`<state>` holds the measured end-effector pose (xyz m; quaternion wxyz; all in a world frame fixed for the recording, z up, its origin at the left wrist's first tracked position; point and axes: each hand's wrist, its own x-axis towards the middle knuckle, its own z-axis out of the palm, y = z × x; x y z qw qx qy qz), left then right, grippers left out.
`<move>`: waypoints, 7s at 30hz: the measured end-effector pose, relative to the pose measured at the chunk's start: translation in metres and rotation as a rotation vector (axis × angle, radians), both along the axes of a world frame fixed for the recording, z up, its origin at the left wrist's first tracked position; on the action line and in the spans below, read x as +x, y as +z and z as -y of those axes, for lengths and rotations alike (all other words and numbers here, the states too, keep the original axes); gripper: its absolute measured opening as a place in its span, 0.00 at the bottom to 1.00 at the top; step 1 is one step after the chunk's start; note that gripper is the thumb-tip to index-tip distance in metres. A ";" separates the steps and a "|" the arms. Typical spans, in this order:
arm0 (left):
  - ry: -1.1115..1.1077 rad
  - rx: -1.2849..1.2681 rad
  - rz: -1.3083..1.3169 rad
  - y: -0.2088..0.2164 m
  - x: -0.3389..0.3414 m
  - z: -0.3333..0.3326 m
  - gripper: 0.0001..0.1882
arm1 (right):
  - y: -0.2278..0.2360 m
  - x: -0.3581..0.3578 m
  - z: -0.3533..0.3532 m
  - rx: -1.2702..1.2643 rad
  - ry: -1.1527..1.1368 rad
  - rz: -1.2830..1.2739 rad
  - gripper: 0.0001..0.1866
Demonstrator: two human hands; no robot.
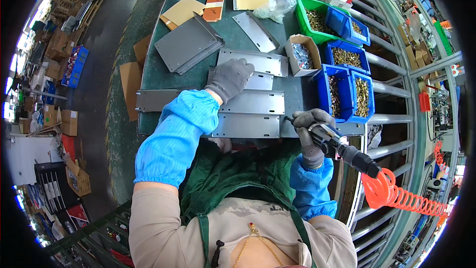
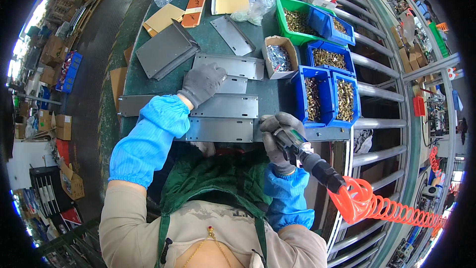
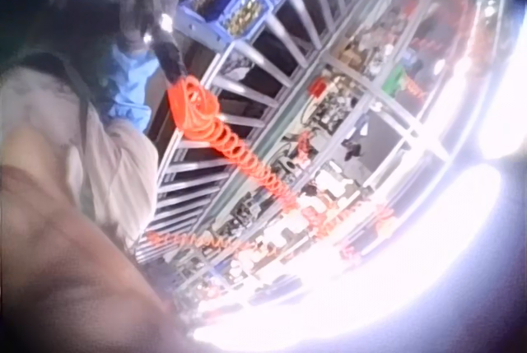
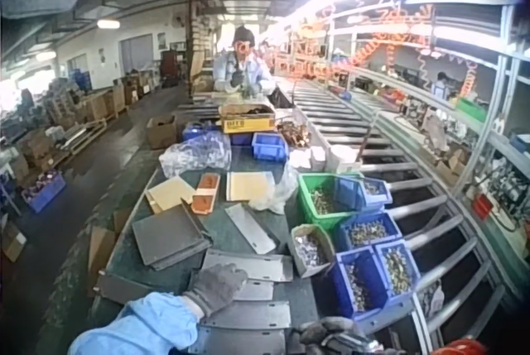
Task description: Assembling metal plates using a pneumatic screwdriver and screws.
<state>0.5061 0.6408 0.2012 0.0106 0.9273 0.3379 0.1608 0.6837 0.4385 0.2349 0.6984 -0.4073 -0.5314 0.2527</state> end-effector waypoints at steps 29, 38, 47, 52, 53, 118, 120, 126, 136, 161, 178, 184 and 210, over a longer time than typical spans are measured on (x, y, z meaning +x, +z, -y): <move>-0.026 -0.152 -0.144 0.011 0.003 0.049 0.06 | 0.016 0.010 0.002 -0.124 -0.111 -0.154 0.28; -0.035 -0.246 0.292 0.009 -0.004 0.081 0.09 | 0.016 0.022 0.011 -0.007 -0.097 -0.188 0.26; -0.134 -0.204 0.061 -0.002 -0.031 0.101 0.08 | 0.030 0.029 0.010 0.084 -0.168 -0.177 0.27; -0.138 -0.217 0.039 0.010 -0.040 0.094 0.07 | 0.026 0.036 0.020 0.024 -0.216 -0.176 0.24; -0.106 -0.228 0.036 0.010 -0.037 0.095 0.07 | 0.026 0.036 0.021 0.023 -0.220 -0.177 0.24; 0.068 -0.426 0.308 -0.007 -0.008 0.135 0.09 | 0.028 -0.035 -0.019 -0.061 0.030 -0.428 0.27; 0.075 -0.418 0.332 -0.009 -0.008 0.137 0.11 | 0.026 -0.040 -0.018 -0.185 -0.002 -0.260 0.26; 0.043 -0.420 0.207 0.008 -0.011 0.137 0.21 | 0.021 -0.041 -0.031 -0.241 0.077 -0.011 0.24; 0.063 -0.470 0.201 0.005 -0.007 0.136 0.25 | 0.020 -0.038 -0.046 -0.303 0.137 0.138 0.18; 0.129 -2.104 1.549 0.002 -0.019 0.152 0.10 | 0.061 -0.029 -0.016 0.113 0.023 -0.479 0.29; 0.110 -1.687 1.195 -0.008 -0.016 0.157 0.16 | 0.057 -0.029 -0.003 0.034 0.059 -0.524 0.22; 0.066 -1.264 0.875 -0.002 -0.021 0.152 0.17 | 0.054 -0.030 -0.005 -0.009 -0.024 -0.675 0.24; 0.015 -0.487 0.038 0.011 -0.024 0.138 0.19 | 0.026 -0.056 0.001 -0.304 0.166 0.052 0.22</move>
